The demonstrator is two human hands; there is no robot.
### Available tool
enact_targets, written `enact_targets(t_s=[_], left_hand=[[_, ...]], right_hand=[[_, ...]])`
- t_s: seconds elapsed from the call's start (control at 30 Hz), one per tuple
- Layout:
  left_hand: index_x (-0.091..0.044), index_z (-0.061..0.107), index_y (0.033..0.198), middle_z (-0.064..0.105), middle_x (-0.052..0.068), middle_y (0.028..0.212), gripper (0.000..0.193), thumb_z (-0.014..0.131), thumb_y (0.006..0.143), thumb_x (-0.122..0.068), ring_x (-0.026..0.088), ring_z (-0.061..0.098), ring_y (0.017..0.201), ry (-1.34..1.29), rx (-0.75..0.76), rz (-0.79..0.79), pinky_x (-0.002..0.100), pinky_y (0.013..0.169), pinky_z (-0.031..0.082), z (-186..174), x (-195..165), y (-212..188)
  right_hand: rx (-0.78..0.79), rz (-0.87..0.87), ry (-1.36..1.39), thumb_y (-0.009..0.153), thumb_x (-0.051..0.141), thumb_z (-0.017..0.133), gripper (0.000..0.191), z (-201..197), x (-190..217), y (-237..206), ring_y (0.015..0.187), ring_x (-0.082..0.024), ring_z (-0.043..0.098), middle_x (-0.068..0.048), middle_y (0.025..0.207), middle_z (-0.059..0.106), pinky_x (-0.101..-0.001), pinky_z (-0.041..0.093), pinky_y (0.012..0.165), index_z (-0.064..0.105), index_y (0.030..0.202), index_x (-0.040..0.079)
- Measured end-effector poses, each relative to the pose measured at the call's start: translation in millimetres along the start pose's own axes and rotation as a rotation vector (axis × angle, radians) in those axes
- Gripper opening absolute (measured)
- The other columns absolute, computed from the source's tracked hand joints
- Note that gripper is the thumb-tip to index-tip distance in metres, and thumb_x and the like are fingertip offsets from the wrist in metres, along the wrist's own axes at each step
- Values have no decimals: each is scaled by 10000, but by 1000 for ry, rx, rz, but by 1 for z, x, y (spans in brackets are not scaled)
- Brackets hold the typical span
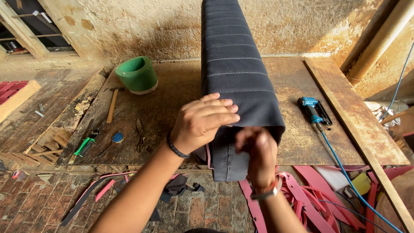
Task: The person stretches a dark quilted fabric cover over a foam-padded seat back on a workbench, smoothing and aligning the fabric by hand. They staple the fabric edge to the frame using a pneumatic staple gun, trim excess fabric with scissors, and continue folding and stapling the remaining edges.
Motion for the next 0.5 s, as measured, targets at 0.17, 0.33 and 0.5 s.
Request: enact_targets(t_s=[0.17,0.33,0.5], left_hand=[[-144,801,995,792,24,1054,186,766,918,-310,193,767,1041,-182,253,-127,366,962,593,-21,15,16],[-158,599,1389,583,139,1440,573,521,1015,-586,297,553,1372,-174,462,-259,469,1130,444,9,65,80],[-295,236,1637,147,143,1708,687,233,1048,-650,375,119,1585,231,801,-219,599,1257,108,57,52,64]], right_hand=[[-242,220,-159,992,269,686,386,-5,-19,40,622,-202,632,-127,752,716,-329,507,593,691,796,-63],[-140,64,-19,1023,279,670,441,-19,-45,35,525,-207,592,-111,602,604,-348,529,540,644,717,-37],[-158,24,41,1018,263,669,420,-33,-53,20,504,-194,552,-113,644,612,-358,515,505,631,728,-38]])
Point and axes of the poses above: each hand's wrist, its own y-axis towards the middle knuckle, its own z-axis out of the palm, x = y × z, the point moved 1 cm from there along y, towards the middle knuckle
